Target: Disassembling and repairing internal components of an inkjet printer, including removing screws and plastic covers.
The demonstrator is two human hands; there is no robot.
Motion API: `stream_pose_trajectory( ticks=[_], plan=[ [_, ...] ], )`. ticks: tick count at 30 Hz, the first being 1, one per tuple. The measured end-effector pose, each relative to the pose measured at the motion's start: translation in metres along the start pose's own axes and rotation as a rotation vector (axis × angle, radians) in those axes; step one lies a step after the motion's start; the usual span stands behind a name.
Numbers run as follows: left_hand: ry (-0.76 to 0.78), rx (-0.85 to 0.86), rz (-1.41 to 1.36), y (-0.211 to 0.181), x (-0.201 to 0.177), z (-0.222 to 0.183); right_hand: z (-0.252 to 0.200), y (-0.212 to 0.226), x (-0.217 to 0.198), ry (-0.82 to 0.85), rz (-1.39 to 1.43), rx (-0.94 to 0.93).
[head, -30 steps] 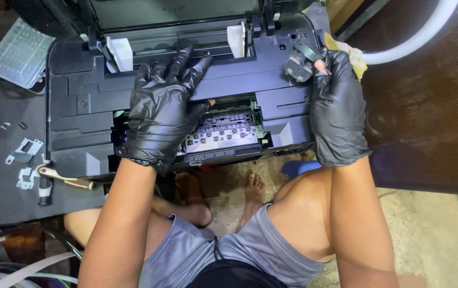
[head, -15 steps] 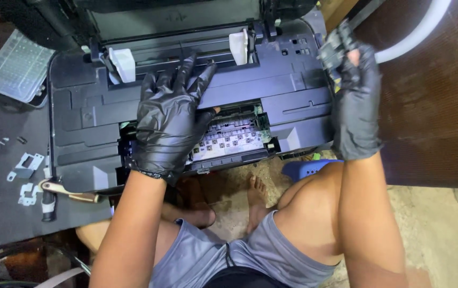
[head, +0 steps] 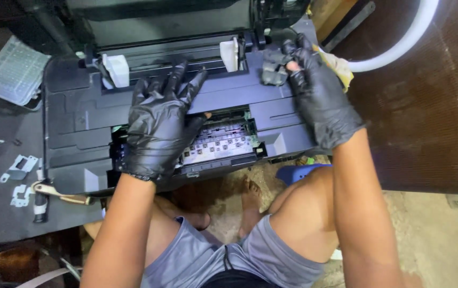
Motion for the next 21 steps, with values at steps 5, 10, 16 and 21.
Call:
stream_pose_trajectory(
  ticks=[5, 10, 16, 21],
  plan=[
    [0.009, -0.027, 0.015, -0.001, 0.000, 0.003, -0.008, 0.004, -0.005, -0.063, 0.078, -0.050],
    [0.031, -0.022, 0.019, -0.002, -0.005, 0.004, -0.002, 0.017, -0.001, 0.001, -0.003, -0.147],
    [0.050, -0.053, -0.023, -0.002, -0.006, 0.007, -0.006, 0.014, -0.009, -0.069, 0.069, -0.062],
    [0.061, -0.046, -0.011, 0.001, 0.002, 0.004, -0.004, 0.016, -0.003, -0.002, 0.164, -0.011]
  ],
)
Point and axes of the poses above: each hand's wrist, its own z-axis towards the middle knuckle, its own x-axis out of the palm, y = z × x, the point moved 8 cm from there along z, towards the middle knuckle, and after that the axes turned 7 degrees about z, right-handed, at the moved point
